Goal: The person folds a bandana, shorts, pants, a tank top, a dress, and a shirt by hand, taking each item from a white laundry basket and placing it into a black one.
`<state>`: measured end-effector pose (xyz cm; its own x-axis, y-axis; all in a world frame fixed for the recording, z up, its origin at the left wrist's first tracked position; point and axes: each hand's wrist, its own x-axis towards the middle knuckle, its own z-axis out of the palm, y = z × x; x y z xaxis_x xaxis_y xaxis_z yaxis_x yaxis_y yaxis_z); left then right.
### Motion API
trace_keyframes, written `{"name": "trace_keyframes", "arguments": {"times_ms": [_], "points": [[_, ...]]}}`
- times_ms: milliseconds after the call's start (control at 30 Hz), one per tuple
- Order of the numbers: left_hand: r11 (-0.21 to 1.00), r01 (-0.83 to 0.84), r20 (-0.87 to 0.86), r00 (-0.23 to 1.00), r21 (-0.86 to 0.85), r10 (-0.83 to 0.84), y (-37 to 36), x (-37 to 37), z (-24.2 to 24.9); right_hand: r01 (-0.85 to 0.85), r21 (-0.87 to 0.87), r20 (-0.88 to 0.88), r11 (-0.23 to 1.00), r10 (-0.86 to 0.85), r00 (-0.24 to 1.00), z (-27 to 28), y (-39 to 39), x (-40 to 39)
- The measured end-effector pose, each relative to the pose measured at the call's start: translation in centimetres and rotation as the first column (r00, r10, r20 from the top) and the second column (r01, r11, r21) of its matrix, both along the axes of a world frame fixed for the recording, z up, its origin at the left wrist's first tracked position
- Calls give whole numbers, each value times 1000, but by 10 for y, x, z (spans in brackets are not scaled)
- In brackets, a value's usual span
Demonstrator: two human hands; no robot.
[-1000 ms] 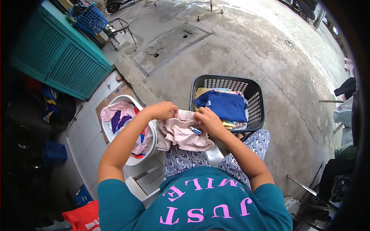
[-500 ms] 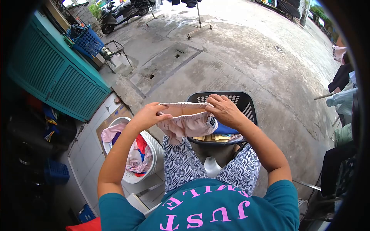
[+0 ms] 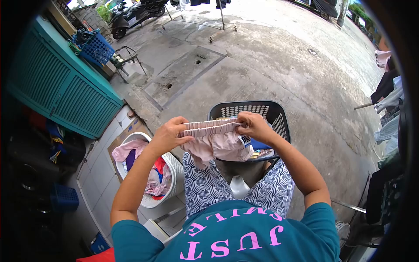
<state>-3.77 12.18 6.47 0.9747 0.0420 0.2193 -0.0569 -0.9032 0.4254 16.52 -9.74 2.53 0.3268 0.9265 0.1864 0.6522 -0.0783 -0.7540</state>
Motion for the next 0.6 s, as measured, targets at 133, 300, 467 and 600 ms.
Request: {"name": "trace_keyframes", "arguments": {"times_ms": [133, 300, 467, 600], "points": [[995, -88, -69, 994, -47, 84, -14, 2, 15, 0, 50, 8, 999, -1, 1000, 5, 9, -15], [956, -10, -99, 994, 293, 41, -39, -1, 11, -228, 12, 524, 974, 188, 830, -4, 6, -31], [910, 45, -248, 967, 413, 65, -39, 5, -15, -88, -131, 680, 987, 154, 717, -1, 18, -36], [836, -150, 188, 980, 528, 58, -26, 28, 70, 57, 140, 841, 989, -149, 520, 83, 31, -20]]}}
